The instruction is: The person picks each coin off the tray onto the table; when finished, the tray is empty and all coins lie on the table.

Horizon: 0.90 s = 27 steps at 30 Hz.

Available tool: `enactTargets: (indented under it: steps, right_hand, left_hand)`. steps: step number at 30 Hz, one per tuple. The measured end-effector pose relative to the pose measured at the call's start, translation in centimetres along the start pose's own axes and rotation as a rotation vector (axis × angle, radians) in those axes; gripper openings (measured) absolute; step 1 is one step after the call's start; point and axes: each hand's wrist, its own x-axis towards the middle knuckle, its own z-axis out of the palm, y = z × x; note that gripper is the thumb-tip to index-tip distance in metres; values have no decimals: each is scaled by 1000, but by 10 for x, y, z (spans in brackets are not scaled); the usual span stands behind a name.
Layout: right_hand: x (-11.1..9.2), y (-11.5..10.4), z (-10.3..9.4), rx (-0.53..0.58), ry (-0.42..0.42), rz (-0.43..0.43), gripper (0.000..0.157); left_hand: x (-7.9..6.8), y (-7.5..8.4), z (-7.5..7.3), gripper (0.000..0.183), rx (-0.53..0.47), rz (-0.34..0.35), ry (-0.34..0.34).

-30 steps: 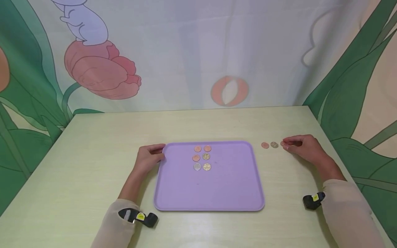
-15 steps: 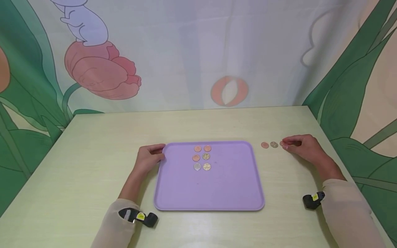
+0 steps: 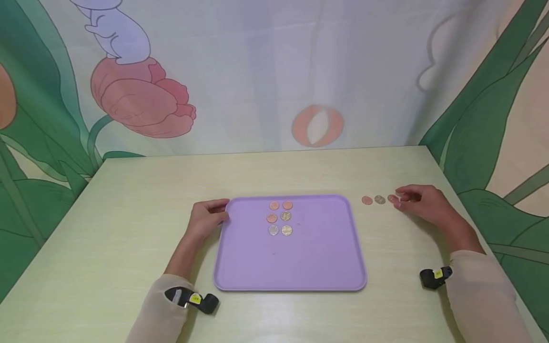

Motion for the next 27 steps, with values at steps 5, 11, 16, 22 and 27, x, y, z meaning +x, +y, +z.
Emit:
enactTargets:
  steps: [5,11,16,22,27]
  right_hand:
    - [-5,-2,-6,-33,24,-39,43]
    - [-13,-18,-6,54,63,-87,38]
    - [-18,-42,-1,113,49,-147,36]
    - [-20,-76,9,123,0,-188,34]
    - [-21,-109,20,108,-61,-198,35]
  left_hand:
    - [-1,1,0,44,5,-6,-1]
    - [0,1,0,45,7,-9,2]
    - [0,1,1,44,5,-2,-4]
    - [1,0,0,45,13,-2,-10]
    - [0,0,0,45,15,2,-7]
